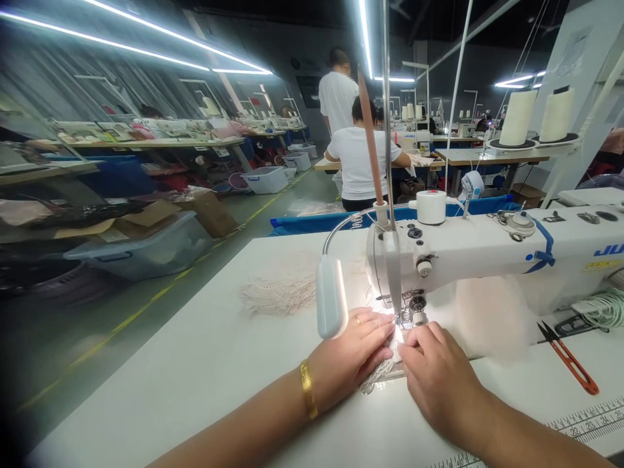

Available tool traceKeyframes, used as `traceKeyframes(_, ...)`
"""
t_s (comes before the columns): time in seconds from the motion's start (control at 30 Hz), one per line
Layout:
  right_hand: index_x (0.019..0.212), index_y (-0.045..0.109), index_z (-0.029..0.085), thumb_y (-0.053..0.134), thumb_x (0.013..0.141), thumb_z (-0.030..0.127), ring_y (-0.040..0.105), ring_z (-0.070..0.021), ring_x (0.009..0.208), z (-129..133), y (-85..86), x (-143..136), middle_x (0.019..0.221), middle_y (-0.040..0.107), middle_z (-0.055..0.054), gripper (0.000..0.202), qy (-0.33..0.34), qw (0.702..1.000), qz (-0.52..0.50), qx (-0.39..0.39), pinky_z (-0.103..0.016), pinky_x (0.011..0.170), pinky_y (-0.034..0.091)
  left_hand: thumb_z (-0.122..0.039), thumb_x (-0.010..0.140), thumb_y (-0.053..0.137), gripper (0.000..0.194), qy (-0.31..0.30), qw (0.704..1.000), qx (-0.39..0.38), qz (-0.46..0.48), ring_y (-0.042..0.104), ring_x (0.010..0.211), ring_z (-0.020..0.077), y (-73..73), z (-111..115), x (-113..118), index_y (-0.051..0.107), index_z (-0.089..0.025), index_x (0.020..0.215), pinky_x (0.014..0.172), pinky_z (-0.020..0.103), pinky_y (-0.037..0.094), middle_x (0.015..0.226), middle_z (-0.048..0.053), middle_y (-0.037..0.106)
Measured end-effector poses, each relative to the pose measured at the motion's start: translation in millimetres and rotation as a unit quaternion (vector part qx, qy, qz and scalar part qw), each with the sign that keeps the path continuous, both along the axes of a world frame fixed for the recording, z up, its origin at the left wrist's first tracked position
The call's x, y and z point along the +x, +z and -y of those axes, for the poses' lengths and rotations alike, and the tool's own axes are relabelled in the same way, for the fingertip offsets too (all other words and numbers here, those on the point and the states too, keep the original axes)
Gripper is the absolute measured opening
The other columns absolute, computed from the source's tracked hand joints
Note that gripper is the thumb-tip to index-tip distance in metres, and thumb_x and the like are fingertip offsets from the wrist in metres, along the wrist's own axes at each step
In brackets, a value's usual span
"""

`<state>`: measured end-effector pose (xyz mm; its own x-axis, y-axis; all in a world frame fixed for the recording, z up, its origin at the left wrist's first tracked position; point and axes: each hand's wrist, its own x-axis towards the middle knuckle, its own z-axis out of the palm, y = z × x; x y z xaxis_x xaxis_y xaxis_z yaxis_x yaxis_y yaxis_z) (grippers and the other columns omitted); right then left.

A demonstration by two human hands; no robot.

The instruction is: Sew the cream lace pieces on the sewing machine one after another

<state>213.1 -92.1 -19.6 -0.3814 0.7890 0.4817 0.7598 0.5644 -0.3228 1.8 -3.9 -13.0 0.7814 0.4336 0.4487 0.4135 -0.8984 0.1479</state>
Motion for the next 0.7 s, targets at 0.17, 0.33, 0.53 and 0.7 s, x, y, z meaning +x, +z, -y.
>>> traceKeyframes(0.17,0.104,0.062,0.018,0.042,0.098,0.001,0.05,-0.0233,0.084,0,-0.4,0,0.094,0.058,-0.007,0.027,0.006,1.0,-0.003,-0.003,-0.036,0.071,0.045,-0.038,0.111,0.039,0.031,0.002,1.0,-0.006,0.0,0.069,0.108,0.031,-6.7,-1,-2,0.063,-0.018,0.112,0.096,0.051,0.056,0.119,0.013,0.073)
traceKeyframes(0.33,0.108,0.062,0.019,0.042,0.098,0.001,0.051,-0.0239,0.085,0,-1.8,0,0.094,0.058,-0.007,0.029,0.009,1.0,-0.001,0.005,-0.036,0.071,0.044,-0.035,0.108,0.044,0.028,0.011,0.999,-0.027,-0.021,0.07,0.114,0.033,-11.1,-1,-5,0.061,-0.018,0.121,0.099,0.053,0.058,0.13,0.015,0.071)
traceKeyframes(0.53,0.109,0.061,0.02,0.042,0.098,0.001,0.052,-0.0237,0.083,-1,-4.0,0,0.092,0.058,-0.007,0.029,0.01,1.0,0.007,0.023,-0.036,0.07,0.043,-0.032,0.105,0.05,0.025,0.018,0.998,-0.049,-0.036,0.068,0.12,0.0341,-12.3,-1,-6,0.06,-0.017,0.123,0.101,0.054,0.058,0.129,0.018,0.07)
traceKeyframes(0.7,0.108,0.062,0.02,0.042,0.098,0.001,0.052,-0.0236,0.083,-1,-4.0,0,0.092,0.058,-0.006,0.029,0.011,1.0,0.009,0.023,-0.036,0.071,0.044,-0.03,0.104,0.051,0.025,0.018,0.998,-0.046,-0.045,0.068,0.121,0.0341,-10.5,0,-4,0.061,-0.016,0.123,0.104,0.055,0.056,0.133,0.018,0.069)
